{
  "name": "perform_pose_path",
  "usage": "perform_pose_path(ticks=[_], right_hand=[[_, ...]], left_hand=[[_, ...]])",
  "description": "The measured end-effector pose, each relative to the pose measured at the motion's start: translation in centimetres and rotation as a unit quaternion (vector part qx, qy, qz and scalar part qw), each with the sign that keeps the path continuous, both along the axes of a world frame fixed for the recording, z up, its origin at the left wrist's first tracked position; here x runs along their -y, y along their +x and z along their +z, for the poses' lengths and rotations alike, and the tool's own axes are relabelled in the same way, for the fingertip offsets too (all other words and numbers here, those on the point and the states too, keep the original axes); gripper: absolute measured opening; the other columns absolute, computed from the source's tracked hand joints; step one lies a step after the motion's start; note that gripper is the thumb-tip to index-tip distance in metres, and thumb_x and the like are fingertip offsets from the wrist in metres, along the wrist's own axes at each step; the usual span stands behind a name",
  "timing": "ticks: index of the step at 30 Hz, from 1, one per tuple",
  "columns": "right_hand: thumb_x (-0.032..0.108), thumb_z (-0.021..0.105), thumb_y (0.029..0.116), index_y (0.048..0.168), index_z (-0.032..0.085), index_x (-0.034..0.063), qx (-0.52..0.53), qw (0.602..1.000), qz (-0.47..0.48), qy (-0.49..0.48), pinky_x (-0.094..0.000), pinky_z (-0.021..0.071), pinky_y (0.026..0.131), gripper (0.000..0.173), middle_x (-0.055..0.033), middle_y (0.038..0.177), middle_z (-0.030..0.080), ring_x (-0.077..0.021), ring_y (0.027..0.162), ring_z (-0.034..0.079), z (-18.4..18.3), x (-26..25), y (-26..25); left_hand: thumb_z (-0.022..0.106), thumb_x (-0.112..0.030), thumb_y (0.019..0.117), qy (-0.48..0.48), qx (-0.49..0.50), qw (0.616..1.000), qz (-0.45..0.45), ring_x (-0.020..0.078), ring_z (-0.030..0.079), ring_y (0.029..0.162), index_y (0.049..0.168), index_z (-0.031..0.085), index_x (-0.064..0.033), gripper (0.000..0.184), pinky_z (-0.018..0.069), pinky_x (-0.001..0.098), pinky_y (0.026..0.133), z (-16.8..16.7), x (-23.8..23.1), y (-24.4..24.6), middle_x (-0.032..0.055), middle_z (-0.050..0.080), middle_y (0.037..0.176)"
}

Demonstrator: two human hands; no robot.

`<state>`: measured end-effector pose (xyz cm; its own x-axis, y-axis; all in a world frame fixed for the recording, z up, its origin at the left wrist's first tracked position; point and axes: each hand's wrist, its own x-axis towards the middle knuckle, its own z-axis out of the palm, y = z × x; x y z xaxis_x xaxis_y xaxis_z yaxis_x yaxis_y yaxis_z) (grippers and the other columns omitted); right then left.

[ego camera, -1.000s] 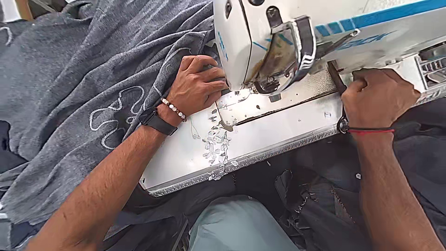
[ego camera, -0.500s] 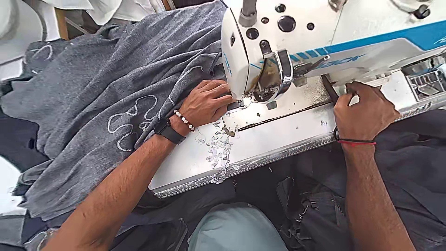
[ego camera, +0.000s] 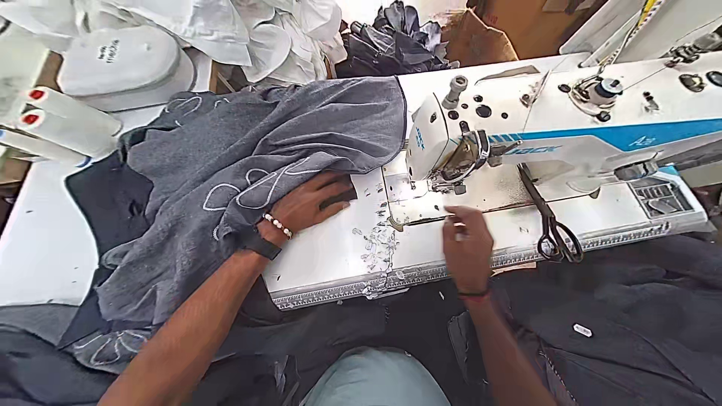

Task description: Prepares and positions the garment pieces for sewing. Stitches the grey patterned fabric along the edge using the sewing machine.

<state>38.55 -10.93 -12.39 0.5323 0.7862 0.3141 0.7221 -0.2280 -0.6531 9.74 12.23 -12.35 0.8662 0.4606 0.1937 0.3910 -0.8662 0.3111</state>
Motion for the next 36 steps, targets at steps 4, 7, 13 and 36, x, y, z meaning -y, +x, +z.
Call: perform_pose_path(ticks=[4,7,13,36], right_hand=[[0.019,0.057,0.0963,0.106,0.079,0.0166,0.163,0.986,-0.015,-0.005,-0.0440,0.0554,0.085,0.024,-0.0066,0.112,0.073,-0.0256,0.104,0.068,-2.2,-1.2,-2.4],[0.015,0.059,0.0930,0.101,0.080,0.0159,0.153,0.987,-0.038,0.030,-0.0376,0.0575,0.083,0.022,-0.0063,0.106,0.073,-0.0228,0.100,0.068,-2.5,-1.0,-2.1],[0.015,0.060,0.0917,0.100,0.080,0.0164,0.154,0.987,-0.036,0.024,-0.0384,0.0570,0.084,0.021,-0.0051,0.105,0.073,-0.0227,0.100,0.068,-2.5,-1.0,-2.1],[0.019,0.059,0.0912,0.098,0.079,0.0180,0.162,0.986,-0.046,0.017,-0.0385,0.0568,0.082,0.021,-0.0038,0.105,0.074,-0.0230,0.099,0.068,-3.0,-0.9,-2.0]], left_hand=[[0.053,-0.051,0.1033,-0.003,0.040,0.999,-0.021,0.0128,0.054,0.137,0.119,0.077,-0.0231,0.040,0.0455,0.0395,0.114,-0.5,1.3,0.3,-0.0032,0.063,0.142],[0.050,-0.058,0.1015,-0.017,0.034,0.999,0.007,0.0138,0.060,0.128,0.107,0.078,-0.0255,0.044,0.0490,0.0432,0.107,2.3,3.8,2.8,-0.0062,0.071,0.128],[0.066,-0.031,0.0981,-0.195,0.318,0.920,0.119,0.0150,0.059,0.117,0.102,0.080,-0.0184,0.019,0.0495,0.0381,0.096,11.4,9.9,12.3,-0.0029,0.068,0.127],[0.055,-0.034,0.1055,-0.408,0.487,0.771,-0.044,0.0097,0.064,0.083,0.099,0.063,-0.0204,0.017,0.0560,0.0317,0.080,8.4,8.6,10.7,-0.0056,0.064,0.089]])
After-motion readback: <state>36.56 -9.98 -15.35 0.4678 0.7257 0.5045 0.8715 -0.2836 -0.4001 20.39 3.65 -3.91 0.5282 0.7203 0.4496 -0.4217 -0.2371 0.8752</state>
